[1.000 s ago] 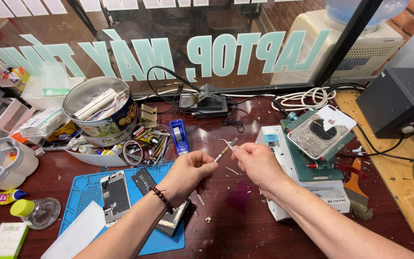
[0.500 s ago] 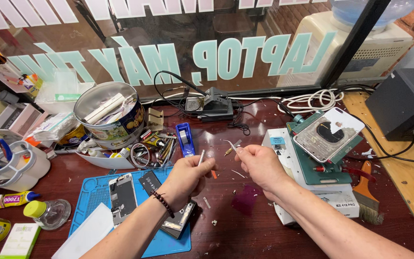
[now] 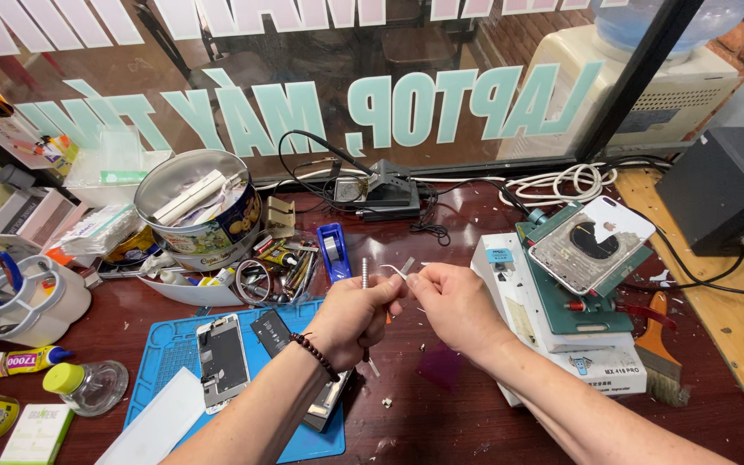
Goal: The person uses a hot air gun and a soldering iron to work on a small electronic component held in a vise. They repeatedly heat the component and use the soldering iron to adjust or attach parts. The person also handles a small metal piece and a screwdriver-like tool during the process.
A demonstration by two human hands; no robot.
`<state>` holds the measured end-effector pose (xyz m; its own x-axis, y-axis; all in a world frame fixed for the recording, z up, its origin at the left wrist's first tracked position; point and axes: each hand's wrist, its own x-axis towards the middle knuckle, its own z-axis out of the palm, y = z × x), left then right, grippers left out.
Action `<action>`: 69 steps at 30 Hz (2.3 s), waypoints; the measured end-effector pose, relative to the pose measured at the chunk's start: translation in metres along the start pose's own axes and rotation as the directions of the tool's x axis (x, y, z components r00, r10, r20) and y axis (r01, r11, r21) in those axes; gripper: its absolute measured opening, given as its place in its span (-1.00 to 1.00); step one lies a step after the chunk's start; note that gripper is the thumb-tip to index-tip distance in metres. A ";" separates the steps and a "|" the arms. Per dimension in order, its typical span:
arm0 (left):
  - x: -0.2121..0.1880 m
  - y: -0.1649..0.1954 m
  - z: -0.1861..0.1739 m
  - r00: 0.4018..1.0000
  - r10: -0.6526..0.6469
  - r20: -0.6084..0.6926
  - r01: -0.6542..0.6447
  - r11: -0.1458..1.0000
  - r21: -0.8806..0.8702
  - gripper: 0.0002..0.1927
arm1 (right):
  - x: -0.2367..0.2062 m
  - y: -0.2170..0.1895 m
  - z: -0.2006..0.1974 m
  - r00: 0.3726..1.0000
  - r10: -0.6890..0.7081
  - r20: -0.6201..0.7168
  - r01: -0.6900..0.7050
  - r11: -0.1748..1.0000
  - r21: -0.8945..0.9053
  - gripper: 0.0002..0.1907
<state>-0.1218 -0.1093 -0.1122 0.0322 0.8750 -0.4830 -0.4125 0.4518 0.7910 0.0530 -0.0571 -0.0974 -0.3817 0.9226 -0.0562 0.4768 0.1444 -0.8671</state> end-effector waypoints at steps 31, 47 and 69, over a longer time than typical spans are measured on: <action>-0.011 0.029 0.010 0.990 -0.079 0.120 0.035 0.941 0.337 -0.70 | -0.006 -0.001 -0.008 0.994 -0.053 0.094 0.018 0.941 0.338 -0.70; -0.005 0.011 0.015 0.885 0.458 -0.086 -0.163 0.476 0.864 -0.69 | -0.003 -0.001 0.011 0.988 0.124 -0.094 -0.114 0.988 0.106 -0.67; -0.013 -0.016 -0.027 0.993 -0.060 -0.102 0.076 0.984 0.164 -0.89 | 0.022 0.032 0.014 0.983 0.183 -0.028 -0.177 0.973 0.151 -0.63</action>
<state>-0.1406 -0.1329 -0.1285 -0.0364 0.8241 -0.5652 -0.2541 0.5394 0.8028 0.0487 -0.0373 -0.1337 -0.2658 0.9430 -0.2003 0.4114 -0.0769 -0.9082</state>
